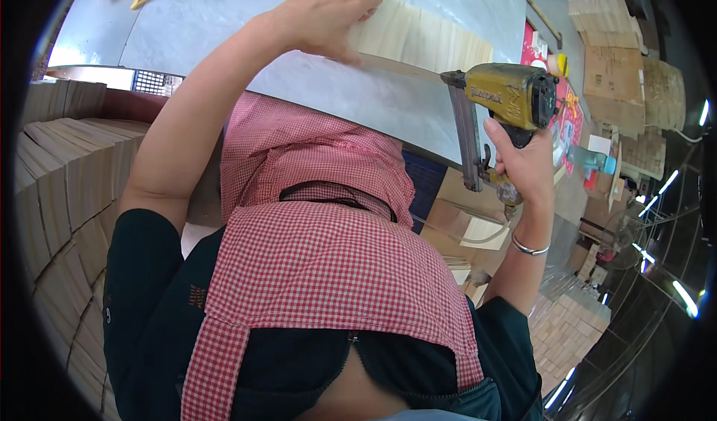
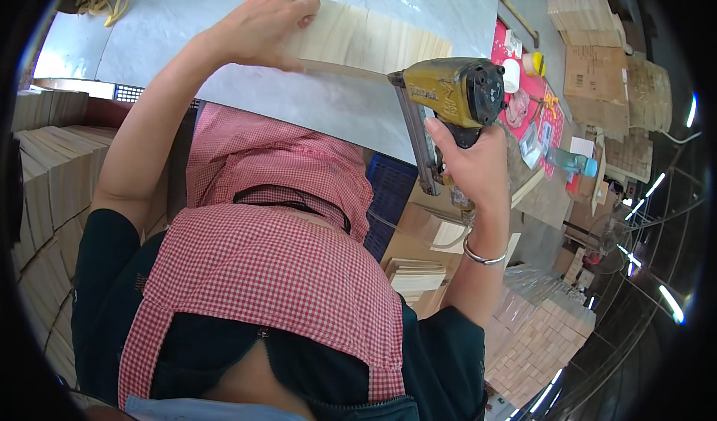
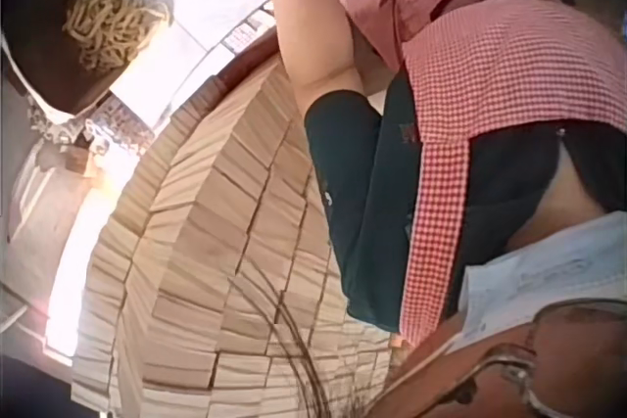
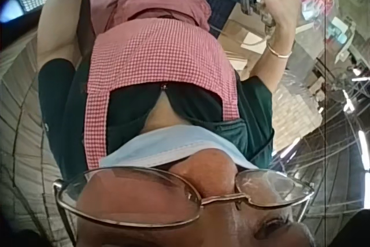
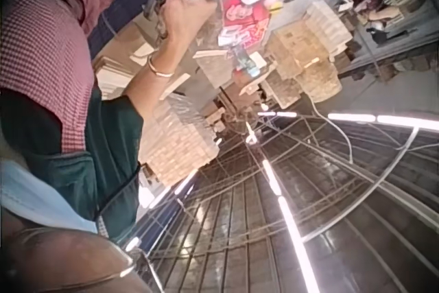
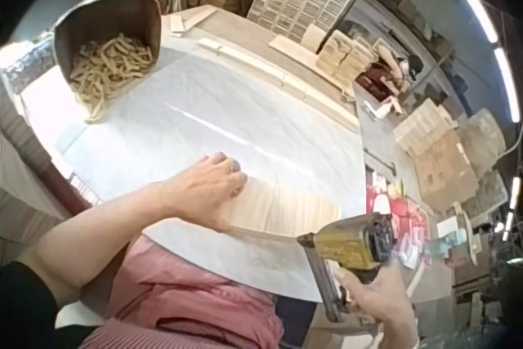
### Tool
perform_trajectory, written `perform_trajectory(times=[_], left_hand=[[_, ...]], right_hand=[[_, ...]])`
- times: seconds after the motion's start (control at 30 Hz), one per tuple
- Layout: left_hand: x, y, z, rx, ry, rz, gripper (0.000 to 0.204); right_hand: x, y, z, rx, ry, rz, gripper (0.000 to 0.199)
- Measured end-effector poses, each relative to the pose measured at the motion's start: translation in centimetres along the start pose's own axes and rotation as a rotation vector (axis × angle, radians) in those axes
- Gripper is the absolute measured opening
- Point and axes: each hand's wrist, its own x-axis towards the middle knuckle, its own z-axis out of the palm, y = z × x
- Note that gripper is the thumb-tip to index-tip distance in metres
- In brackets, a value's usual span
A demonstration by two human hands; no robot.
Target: Assembling wooden boxes using glue and a pneumatic nail gun.
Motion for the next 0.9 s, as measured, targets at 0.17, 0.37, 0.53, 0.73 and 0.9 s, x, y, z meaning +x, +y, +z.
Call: perform_trajectory(times=[0.17,0.37,0.53,0.73,0.9], left_hand=[[0.2,-0.5,-0.2,-0.045,-0.086,-0.036,0.047],[0.1,-1.3,0.8,-0.131,-0.106,-0.078,0.046],[0.2,-1.3,1.2,-0.179,-0.121,-0.109,0.046],[0.1,-1.3,0.3,-0.209,-0.207,-0.120,0.047],[-2.5,-3.3,0.5,-0.396,-0.083,-0.042,0.049]], right_hand=[[0.5,-0.1,0.3,0.003,-0.021,0.019,0.029],[0.6,-0.7,1.0,0.024,-0.020,0.027,0.028],[0.0,-0.9,1.7,0.047,0.012,0.104,0.027],[-0.5,-0.6,2.3,0.072,0.045,0.154,0.027],[-1.2,-1.4,2.5,0.068,0.080,0.091,0.027]])
